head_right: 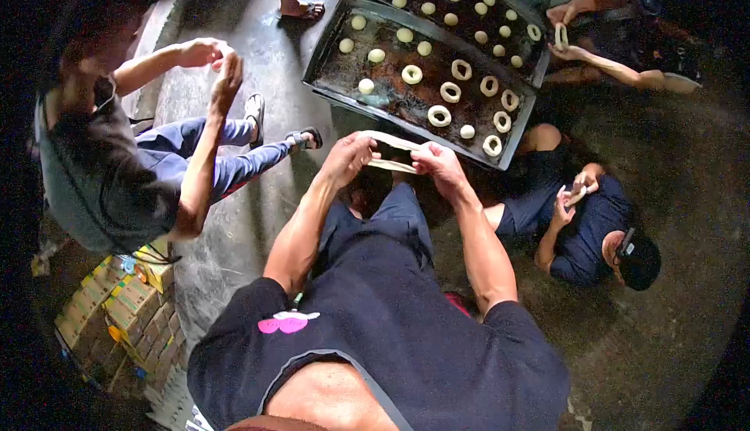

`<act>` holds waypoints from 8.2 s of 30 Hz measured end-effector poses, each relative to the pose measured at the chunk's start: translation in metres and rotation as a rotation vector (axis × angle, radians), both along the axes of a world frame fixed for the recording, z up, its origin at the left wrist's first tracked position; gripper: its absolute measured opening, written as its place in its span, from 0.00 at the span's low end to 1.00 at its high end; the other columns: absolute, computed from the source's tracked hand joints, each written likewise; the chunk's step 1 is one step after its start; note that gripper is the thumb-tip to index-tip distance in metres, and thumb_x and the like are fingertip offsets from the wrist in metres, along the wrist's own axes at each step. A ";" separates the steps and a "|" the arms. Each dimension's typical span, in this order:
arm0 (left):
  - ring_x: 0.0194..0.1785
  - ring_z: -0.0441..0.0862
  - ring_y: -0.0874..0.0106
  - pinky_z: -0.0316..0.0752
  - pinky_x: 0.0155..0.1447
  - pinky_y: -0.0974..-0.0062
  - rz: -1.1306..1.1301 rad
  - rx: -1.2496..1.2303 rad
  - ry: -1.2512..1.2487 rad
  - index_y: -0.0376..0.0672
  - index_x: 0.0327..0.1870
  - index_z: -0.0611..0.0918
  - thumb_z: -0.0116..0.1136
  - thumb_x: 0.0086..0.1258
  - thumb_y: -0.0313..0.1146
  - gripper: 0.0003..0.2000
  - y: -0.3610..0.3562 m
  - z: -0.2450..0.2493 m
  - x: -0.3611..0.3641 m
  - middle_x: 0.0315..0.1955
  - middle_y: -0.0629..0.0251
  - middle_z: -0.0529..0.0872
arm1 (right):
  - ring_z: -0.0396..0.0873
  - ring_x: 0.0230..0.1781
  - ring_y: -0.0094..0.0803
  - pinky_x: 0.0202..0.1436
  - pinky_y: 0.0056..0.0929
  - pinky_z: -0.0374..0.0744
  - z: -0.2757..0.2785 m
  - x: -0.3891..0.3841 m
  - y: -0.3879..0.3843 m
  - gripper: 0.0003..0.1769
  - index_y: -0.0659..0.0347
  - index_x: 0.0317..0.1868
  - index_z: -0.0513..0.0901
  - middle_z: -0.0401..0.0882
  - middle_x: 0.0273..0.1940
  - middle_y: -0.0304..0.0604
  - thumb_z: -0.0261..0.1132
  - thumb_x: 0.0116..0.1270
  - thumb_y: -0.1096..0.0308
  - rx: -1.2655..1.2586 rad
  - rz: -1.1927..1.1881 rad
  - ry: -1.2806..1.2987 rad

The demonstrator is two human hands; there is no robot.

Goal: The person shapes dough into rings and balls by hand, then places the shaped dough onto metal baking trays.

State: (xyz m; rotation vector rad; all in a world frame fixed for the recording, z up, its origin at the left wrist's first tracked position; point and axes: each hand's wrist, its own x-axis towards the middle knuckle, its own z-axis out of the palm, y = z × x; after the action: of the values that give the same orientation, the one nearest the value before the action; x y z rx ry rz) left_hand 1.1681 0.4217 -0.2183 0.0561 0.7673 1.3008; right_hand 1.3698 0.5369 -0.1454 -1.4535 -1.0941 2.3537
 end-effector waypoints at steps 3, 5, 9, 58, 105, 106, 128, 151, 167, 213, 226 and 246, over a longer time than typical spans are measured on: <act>0.37 0.79 0.75 0.74 0.48 0.76 -0.034 -0.291 0.300 0.41 0.60 0.70 0.59 0.64 0.36 0.24 0.016 -0.021 0.007 0.48 0.64 0.77 | 0.72 0.26 0.21 0.34 0.21 0.71 -0.059 -0.032 0.016 0.10 0.63 0.32 0.76 0.75 0.26 0.35 0.65 0.57 0.66 0.226 0.056 -0.168; 0.50 0.75 0.74 0.73 0.47 0.76 -0.127 -0.525 0.710 0.45 0.65 0.66 0.60 0.63 0.38 0.28 -0.009 -0.096 0.003 0.56 0.64 0.73 | 0.72 0.26 0.22 0.33 0.21 0.71 -0.109 -0.047 0.032 0.13 0.64 0.33 0.76 0.76 0.26 0.37 0.64 0.59 0.61 0.547 0.223 -0.422; 0.41 0.76 0.80 0.72 0.41 0.83 -0.031 -0.631 0.550 0.41 0.62 0.69 0.57 0.66 0.36 0.24 -0.068 -0.076 -0.020 0.44 0.68 0.80 | 0.78 0.33 0.40 0.41 0.37 0.74 -0.216 -0.067 0.061 0.21 0.65 0.36 0.75 0.79 0.30 0.48 0.54 0.65 0.51 0.445 0.010 -0.596; 0.26 0.71 0.84 0.61 0.27 0.88 -0.028 -0.395 0.408 0.41 0.37 0.78 0.54 0.66 0.36 0.08 0.183 -0.117 0.029 0.26 0.72 0.79 | 0.72 0.24 0.23 0.33 0.25 0.71 -0.180 -0.029 0.149 0.20 0.64 0.29 0.74 0.75 0.22 0.38 0.50 0.71 0.56 0.285 0.032 -0.329; 0.29 0.77 0.76 0.74 0.33 0.81 0.339 0.061 -0.173 0.34 0.58 0.64 0.47 0.58 0.20 0.23 -0.041 0.162 -0.001 0.31 0.62 0.79 | 0.78 0.30 0.44 0.35 0.39 0.75 0.065 -0.043 -0.076 0.14 0.60 0.43 0.76 0.78 0.31 0.47 0.57 0.54 0.71 1.286 0.748 -0.349; 0.26 0.75 0.78 0.73 0.30 0.82 0.188 0.011 -0.179 0.35 0.58 0.66 0.49 0.60 0.23 0.22 -0.046 0.153 0.004 0.32 0.63 0.78 | 0.78 0.29 0.37 0.35 0.34 0.76 0.067 -0.041 -0.068 0.14 0.62 0.44 0.75 0.78 0.31 0.44 0.57 0.55 0.73 0.979 0.517 -0.214; 0.32 0.78 0.77 0.74 0.36 0.78 -0.356 -0.604 0.812 0.38 0.59 0.72 0.53 0.66 0.35 0.21 -0.132 -0.097 0.010 0.41 0.62 0.82 | 0.75 0.44 0.56 0.49 0.46 0.70 -0.145 -0.075 0.211 0.28 0.67 0.41 0.74 0.77 0.39 0.62 0.50 0.64 0.45 0.717 0.101 -0.763; 0.50 0.78 0.73 0.74 0.51 0.79 -0.073 -0.738 0.481 0.35 0.60 0.69 0.50 0.69 0.27 0.19 0.010 -0.039 0.028 0.52 0.56 0.78 | 0.76 0.37 0.54 0.42 0.47 0.73 -0.309 -0.161 0.283 0.14 0.65 0.40 0.73 0.75 0.34 0.59 0.57 0.62 0.62 0.956 0.485 -0.462; 0.45 0.78 0.74 0.75 0.49 0.75 -0.127 -0.166 0.451 0.38 0.58 0.71 0.58 0.64 0.29 0.21 -0.020 0.059 0.018 0.44 0.60 0.80 | 0.75 0.38 0.24 0.42 0.23 0.76 -0.017 -0.033 -0.050 0.19 0.62 0.47 0.73 0.76 0.39 0.40 0.67 0.55 0.71 -0.019 0.044 0.005; 0.27 0.71 0.81 0.68 0.30 0.83 -0.041 -0.870 0.578 0.36 0.56 0.73 0.55 0.65 0.32 0.19 -0.105 -0.056 -0.028 0.31 0.71 0.77 | 0.74 0.25 0.29 0.33 0.29 0.71 -0.223 -0.210 0.265 0.24 0.63 0.35 0.77 0.78 0.24 0.41 0.50 0.69 0.48 0.393 0.023 -0.447; 0.39 0.78 0.80 0.74 0.39 0.84 -0.070 -1.183 0.277 0.39 0.58 0.72 0.54 0.67 0.32 0.19 -0.126 -0.025 0.025 0.40 0.69 0.81 | 0.76 0.44 0.58 0.47 0.49 0.74 -0.273 -0.198 0.235 0.18 0.67 0.45 0.75 0.74 0.44 0.64 0.54 0.61 0.61 0.948 0.579 -0.567; 0.44 0.78 0.75 0.75 0.49 0.77 -0.055 -0.136 0.480 0.35 0.56 0.72 0.56 0.63 0.28 0.20 -0.007 0.081 0.001 0.43 0.62 0.80 | 0.75 0.38 0.23 0.43 0.23 0.76 0.026 -0.071 -0.043 0.23 0.65 0.48 0.71 0.76 0.39 0.40 0.69 0.54 0.69 0.131 0.032 -0.005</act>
State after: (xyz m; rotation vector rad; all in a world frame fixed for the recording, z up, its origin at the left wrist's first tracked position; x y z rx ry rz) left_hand 1.1691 0.4144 -0.1369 0.2858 1.2529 1.1919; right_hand 1.2991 0.4938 -0.1190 -1.4074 -1.2561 2.2536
